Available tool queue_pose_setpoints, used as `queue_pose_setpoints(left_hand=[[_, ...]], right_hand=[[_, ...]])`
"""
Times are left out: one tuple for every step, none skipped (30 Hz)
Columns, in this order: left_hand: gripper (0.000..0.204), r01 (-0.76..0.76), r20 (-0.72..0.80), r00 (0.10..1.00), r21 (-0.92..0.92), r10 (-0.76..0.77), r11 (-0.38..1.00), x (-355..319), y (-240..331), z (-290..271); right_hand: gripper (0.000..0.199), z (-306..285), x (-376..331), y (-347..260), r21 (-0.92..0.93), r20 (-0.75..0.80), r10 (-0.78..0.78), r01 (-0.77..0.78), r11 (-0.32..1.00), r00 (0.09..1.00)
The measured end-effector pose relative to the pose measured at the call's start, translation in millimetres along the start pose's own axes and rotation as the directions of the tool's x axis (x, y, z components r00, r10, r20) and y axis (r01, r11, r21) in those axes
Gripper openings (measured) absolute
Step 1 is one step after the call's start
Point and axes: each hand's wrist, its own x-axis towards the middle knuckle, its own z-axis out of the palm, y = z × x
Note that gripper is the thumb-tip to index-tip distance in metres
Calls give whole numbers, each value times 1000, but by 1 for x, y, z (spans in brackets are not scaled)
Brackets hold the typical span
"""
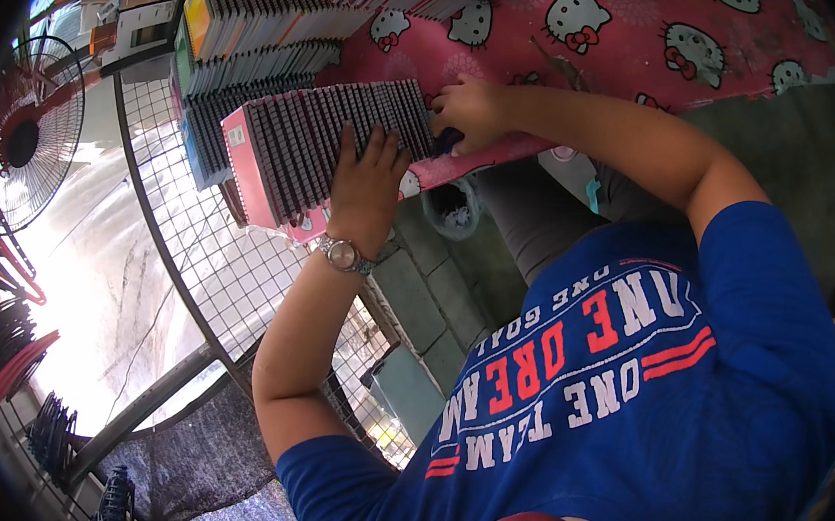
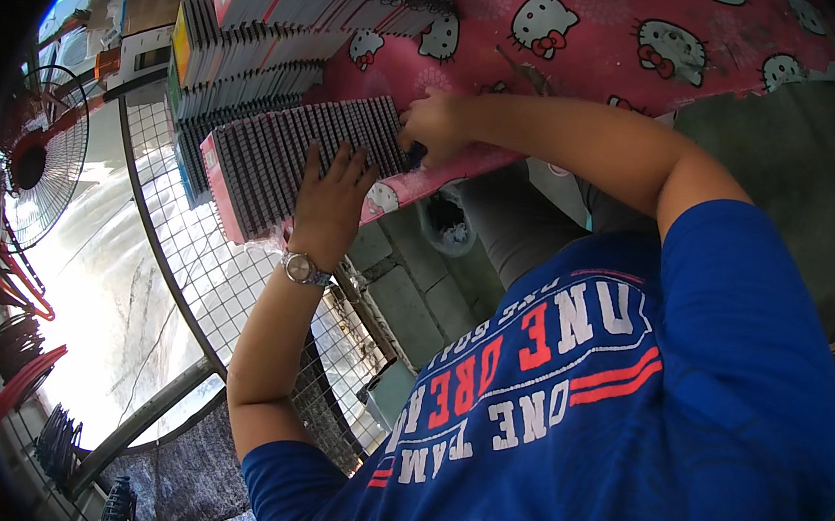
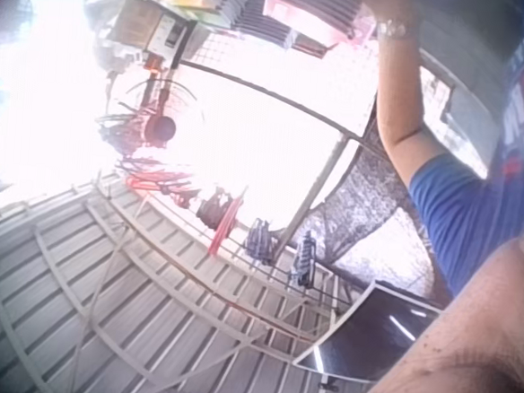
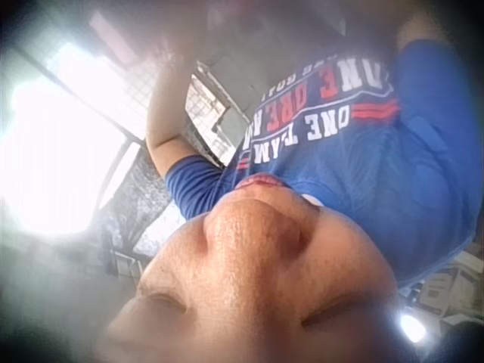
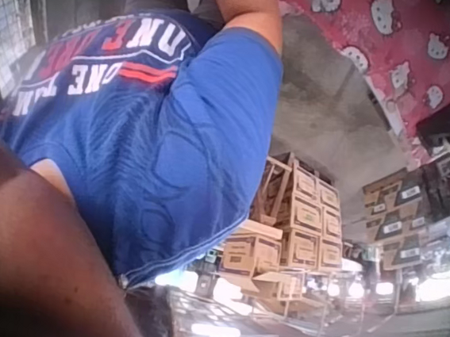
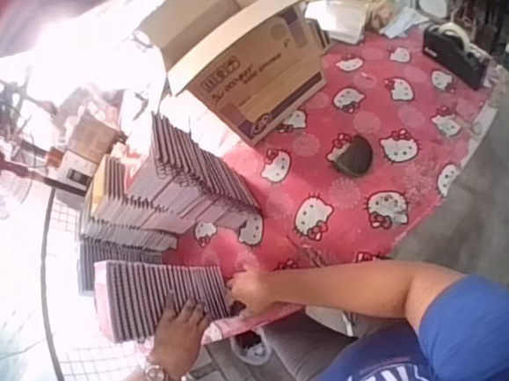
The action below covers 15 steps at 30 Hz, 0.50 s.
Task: The person picks up spiral notebooks from a stack, uses a blue tool to trim the ends of the metal binding coils, and places the finished notebooks into a separate stack.
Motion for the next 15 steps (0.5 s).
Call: queue_pose_setpoints(left_hand=[[44,0,3,1000,8,0,1000,0,0,0],[44,1,1,1000,8,-1,1000,0,0,0],[43,-2,3,1000,11,2,1000,0,-1,-1],[43,-6,5,1000,13,6,1000,1,-1,-2],[43,-6,4,1000,15,6,1000,2,-2,-2],[43,-4,-17,1000,5,4,1000,2,-1,0],[42,-2,-39,999,-5,1,1000,1,0,3],[42,1,-35,999,-7,-2,1000,1,1,5],[43,13,3,1000,0,-13,1000,4,3,6],[43,25,42,999,8,-25,1000,5,5,7],[43,24,41,999,7,-24,1000,6,8,8],[45,42,60,997,31,-44,999,9,12,6],[46,60,80,995,56,-64,997,11,16,6],[46,59,77,995,58,-63,997,15,20,7],[46,53,25,998,84,-55,995,18,23,11]], right_hand=[[39,1,-1,0,-2,0,0,0,1000,1000],[41,2,-2,-1,-12,6,-16,16,1000,1000],[43,3,-3,0,-21,10,-30,31,999,999],[43,6,-5,3,-22,8,-29,29,999,1000],[44,9,-6,6,-21,-47,-42,41,999,998],[46,8,-6,5,-18,-97,-60,59,998,993],[46,7,-6,4,-16,-96,-65,64,998,993],[45,5,-6,3,14,-105,-47,49,999,993],[45,3,-8,2,42,-114,-23,28,999,993],[45,3,-7,1,41,-113,-22,27,999,993],[45,2,-5,-1,39,-81,-37,40,998,996],[44,3,-3,0,37,-53,-51,53,998,997],[44,3,-2,0,35,-55,-49,51,998,997],[42,3,-1,2,28,-35,-25,26,999,999],[40,4,1,1,24,-14,-6,6,1000,1000]])
